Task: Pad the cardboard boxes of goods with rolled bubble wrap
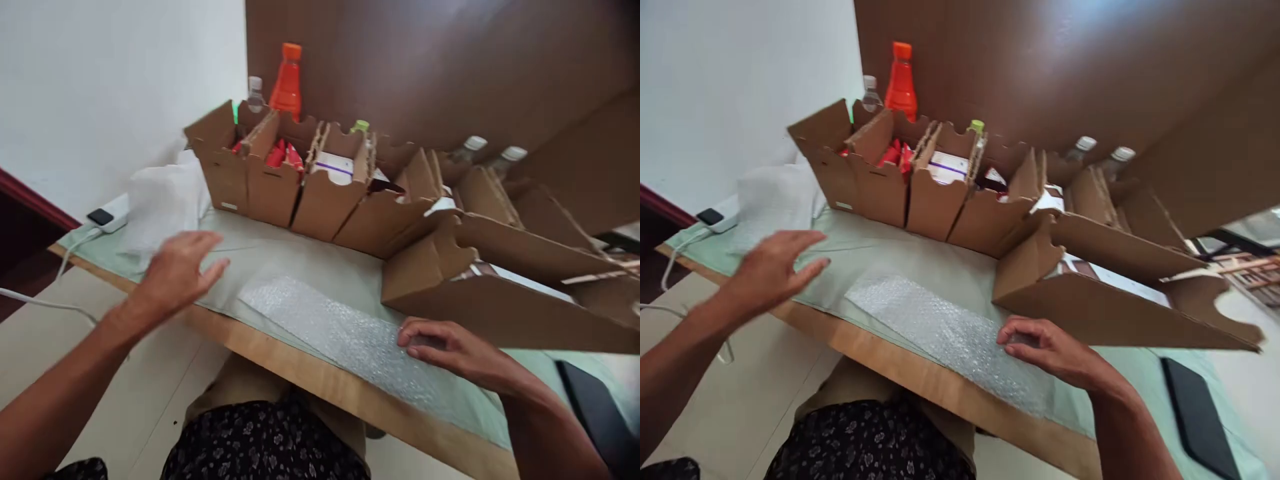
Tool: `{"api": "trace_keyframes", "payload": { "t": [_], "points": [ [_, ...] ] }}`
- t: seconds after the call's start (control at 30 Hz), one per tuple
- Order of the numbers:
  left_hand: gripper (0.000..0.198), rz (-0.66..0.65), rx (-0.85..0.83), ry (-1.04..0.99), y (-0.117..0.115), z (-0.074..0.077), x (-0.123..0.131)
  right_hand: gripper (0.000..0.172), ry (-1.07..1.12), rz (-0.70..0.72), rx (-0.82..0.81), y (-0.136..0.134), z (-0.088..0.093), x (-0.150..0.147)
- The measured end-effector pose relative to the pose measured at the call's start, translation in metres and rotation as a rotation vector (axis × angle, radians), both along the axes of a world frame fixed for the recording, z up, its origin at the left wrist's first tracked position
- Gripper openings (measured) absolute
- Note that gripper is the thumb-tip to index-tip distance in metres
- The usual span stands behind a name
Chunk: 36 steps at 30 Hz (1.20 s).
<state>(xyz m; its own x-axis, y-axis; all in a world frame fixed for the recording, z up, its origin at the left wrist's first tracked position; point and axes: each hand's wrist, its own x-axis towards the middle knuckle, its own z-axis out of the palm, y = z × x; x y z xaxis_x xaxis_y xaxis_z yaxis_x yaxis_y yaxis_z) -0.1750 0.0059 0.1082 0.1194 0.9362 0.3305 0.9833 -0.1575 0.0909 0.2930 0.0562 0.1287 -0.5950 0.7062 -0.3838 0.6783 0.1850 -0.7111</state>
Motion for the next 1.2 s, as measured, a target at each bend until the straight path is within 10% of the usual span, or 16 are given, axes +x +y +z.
{"api": "trace_keyframes", "payload": {
  "t": [0.17, 0.33, 0.57, 0.83, 1.2],
  "points": [
    [0.029, -0.547, -0.05, 0.003, -0.015, -0.047, 0.095, 0.032, -0.132, 0.013, 0.21, -0.02, -0.027, 0.043],
    [0.022, -0.533, -0.009, 0.038, -0.012, -0.056, 0.115, 0.022, -0.302, -0.12, 0.902, -0.063, -0.046, 0.035],
    [0.024, -0.559, -0.111, -0.061, -0.005, -0.062, 0.118, 0.021, -0.081, -0.166, 0.931, -0.089, -0.081, 0.026],
    [0.053, 0.063, -0.215, 0.097, -0.004, -0.061, 0.082, 0.034, -0.363, -0.365, 0.965, -0.076, -0.095, 0.083],
    [0.013, 0.071, -0.281, -0.096, -0.007, -0.053, 0.108, 0.019, -0.26, -0.483, 0.786, -0.099, -0.092, 0.063]
  ]
}}
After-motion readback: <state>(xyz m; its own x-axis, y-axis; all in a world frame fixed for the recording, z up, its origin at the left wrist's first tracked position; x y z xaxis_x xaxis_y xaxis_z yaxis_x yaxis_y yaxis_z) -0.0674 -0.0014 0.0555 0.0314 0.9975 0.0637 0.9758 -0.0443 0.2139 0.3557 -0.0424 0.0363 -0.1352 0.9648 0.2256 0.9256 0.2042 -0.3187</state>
